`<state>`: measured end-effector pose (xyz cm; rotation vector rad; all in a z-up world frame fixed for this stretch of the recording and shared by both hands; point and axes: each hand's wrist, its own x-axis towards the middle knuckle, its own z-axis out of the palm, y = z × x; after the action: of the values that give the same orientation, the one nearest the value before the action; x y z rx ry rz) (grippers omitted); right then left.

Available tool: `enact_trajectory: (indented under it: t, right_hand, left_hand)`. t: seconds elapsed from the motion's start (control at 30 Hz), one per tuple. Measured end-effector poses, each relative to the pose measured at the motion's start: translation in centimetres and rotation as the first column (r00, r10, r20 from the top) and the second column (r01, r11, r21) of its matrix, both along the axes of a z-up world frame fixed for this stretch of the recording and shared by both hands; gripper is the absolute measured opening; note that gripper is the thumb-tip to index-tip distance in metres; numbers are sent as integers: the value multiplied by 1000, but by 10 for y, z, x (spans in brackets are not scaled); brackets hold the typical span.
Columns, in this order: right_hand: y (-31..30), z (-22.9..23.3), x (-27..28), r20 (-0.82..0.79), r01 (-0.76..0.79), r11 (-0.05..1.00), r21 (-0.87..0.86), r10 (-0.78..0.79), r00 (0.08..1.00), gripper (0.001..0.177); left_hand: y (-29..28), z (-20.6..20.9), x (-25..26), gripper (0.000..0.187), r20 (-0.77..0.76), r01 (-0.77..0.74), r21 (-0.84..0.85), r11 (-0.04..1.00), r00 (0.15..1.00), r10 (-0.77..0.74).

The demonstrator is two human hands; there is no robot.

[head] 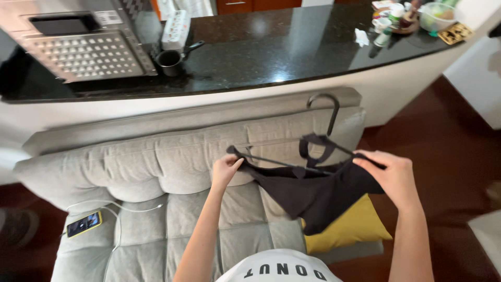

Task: The person takes various items of clothing from chairs and a drying rack, places them onto hangers by hand, and hangs them onto a laundry rack.

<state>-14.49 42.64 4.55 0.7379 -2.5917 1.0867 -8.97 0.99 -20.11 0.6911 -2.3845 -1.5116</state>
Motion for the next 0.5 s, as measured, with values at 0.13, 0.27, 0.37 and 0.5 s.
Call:
enact_trajectory:
  t: [0.13,0.27,0.37,0.5]
  right_hand:
    - [-4,-11,2,96,53,998,-13,-52,994,26]
    - [-13,-2,9,187,80,995,-61,-67,980,23]
    - [-17,-3,10,136,44,996,-77,-34,990,22]
    - [-17,-8,9,30,9,997,-71,-7,1000,23]
  left_hand:
    - [-6,55,4,15,-261,38,-249,968,960,-105]
    - [-8,101,13,50,-389,6,-313,950,912,-134]
    - [-4,131,18,43,-356,-16,-367,930,926,-124]
    - [3,163,26,15,-321,-89,-429,899,945,-59]
